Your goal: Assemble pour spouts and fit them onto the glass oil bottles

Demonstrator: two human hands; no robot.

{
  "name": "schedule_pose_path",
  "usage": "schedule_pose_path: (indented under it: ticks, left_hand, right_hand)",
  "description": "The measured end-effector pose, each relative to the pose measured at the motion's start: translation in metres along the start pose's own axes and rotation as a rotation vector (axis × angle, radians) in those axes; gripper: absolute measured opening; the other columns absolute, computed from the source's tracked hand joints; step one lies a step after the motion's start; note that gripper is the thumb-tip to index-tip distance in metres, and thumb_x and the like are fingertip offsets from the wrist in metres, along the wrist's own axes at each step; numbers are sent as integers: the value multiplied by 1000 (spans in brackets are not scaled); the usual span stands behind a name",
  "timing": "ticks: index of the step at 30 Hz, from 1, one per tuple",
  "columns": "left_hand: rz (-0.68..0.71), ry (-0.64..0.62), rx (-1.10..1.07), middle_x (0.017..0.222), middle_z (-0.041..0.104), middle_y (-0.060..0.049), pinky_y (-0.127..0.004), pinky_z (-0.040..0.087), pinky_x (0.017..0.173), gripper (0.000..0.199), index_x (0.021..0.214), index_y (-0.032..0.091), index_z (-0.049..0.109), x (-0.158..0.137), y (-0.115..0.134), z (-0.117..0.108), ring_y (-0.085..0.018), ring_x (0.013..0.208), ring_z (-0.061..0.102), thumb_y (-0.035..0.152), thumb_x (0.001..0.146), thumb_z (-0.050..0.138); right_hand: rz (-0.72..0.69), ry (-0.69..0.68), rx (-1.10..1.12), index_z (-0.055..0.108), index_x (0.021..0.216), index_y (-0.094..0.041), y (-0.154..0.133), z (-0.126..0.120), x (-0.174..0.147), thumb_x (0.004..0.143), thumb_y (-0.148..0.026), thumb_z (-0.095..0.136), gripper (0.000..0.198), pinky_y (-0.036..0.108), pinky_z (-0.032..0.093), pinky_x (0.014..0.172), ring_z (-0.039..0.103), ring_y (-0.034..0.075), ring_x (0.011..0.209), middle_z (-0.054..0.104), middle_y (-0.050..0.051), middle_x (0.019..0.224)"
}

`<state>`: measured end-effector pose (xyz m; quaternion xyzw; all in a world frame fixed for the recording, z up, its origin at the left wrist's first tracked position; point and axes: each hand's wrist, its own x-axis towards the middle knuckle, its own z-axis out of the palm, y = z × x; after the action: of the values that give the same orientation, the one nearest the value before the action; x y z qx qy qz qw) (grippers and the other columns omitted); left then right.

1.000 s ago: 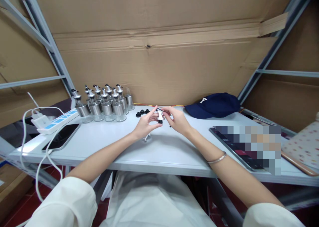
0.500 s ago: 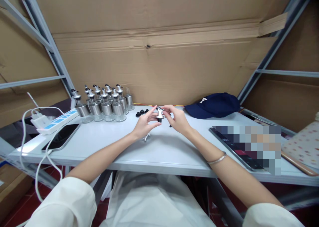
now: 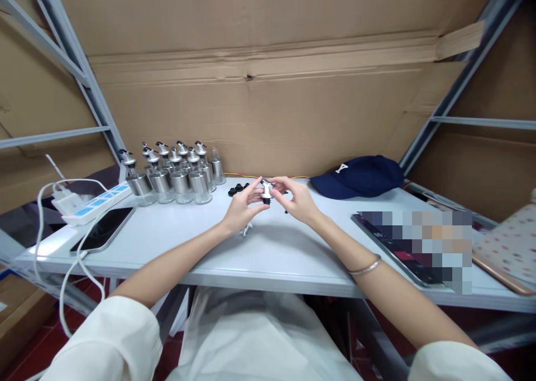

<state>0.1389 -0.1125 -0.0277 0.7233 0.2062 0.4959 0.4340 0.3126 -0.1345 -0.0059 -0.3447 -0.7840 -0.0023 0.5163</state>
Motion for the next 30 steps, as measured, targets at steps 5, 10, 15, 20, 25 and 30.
schedule_pose_path:
  ticks: [5, 10, 15, 20, 25, 30]
  left_hand:
    - [-3, 0, 2, 109, 65, -7, -40, 49, 95, 77, 135, 20, 42, -2, -1, 0, -20, 101, 62, 19, 65, 72]
    - [-6, -4, -27, 108, 66, -6, -41, 52, 92, 76, 135, 20, 42, -4, -4, 0, -21, 100, 62, 21, 66, 72]
    - [-26, -6, -59, 106, 66, -6, -41, 54, 88, 76, 135, 20, 43, -2, -4, 0, -21, 98, 63, 21, 65, 72]
    - [-29, -8, -69, 105, 67, -6, -40, 54, 88, 74, 133, 18, 44, -1, -1, 0, -21, 96, 64, 22, 64, 72]
    - [-1, -2, -3, 104, 67, -7, -39, 50, 93, 71, 128, 18, 44, 1, 0, 1, -21, 100, 64, 21, 64, 74]
    - [82, 77, 53, 104, 66, -7, -40, 48, 94, 63, 121, 21, 44, 2, -1, 0, -19, 99, 63, 22, 65, 74]
  right_hand:
    - [2, -19, 26, 64, 101, -17, -1, -2, 1, 83, -38, 57, 29, 27, 51, 62, 60, 14, 64, 67, 4, 74]
    - [32, 15, 89, 65, 94, -16, -1, 1, 0, 71, -47, 68, 40, 28, 51, 60, 59, 14, 58, 66, 3, 68]
    - [65, 39, 121, 65, 89, -15, 0, 5, -1, 67, -54, 69, 45, 28, 50, 57, 58, 14, 56, 66, 3, 65]
    - [116, 44, 99, 67, 86, -16, -1, 3, -1, 67, -54, 69, 42, 28, 50, 57, 59, 14, 57, 66, 3, 65]
    - [89, 14, 78, 65, 93, -16, -2, 3, -1, 70, -45, 70, 38, 29, 52, 63, 61, 15, 62, 67, 4, 71]
    - [66, 9, 128, 60, 106, -18, -7, 6, -1, 78, -35, 65, 33, 28, 54, 66, 63, 15, 72, 66, 5, 83]
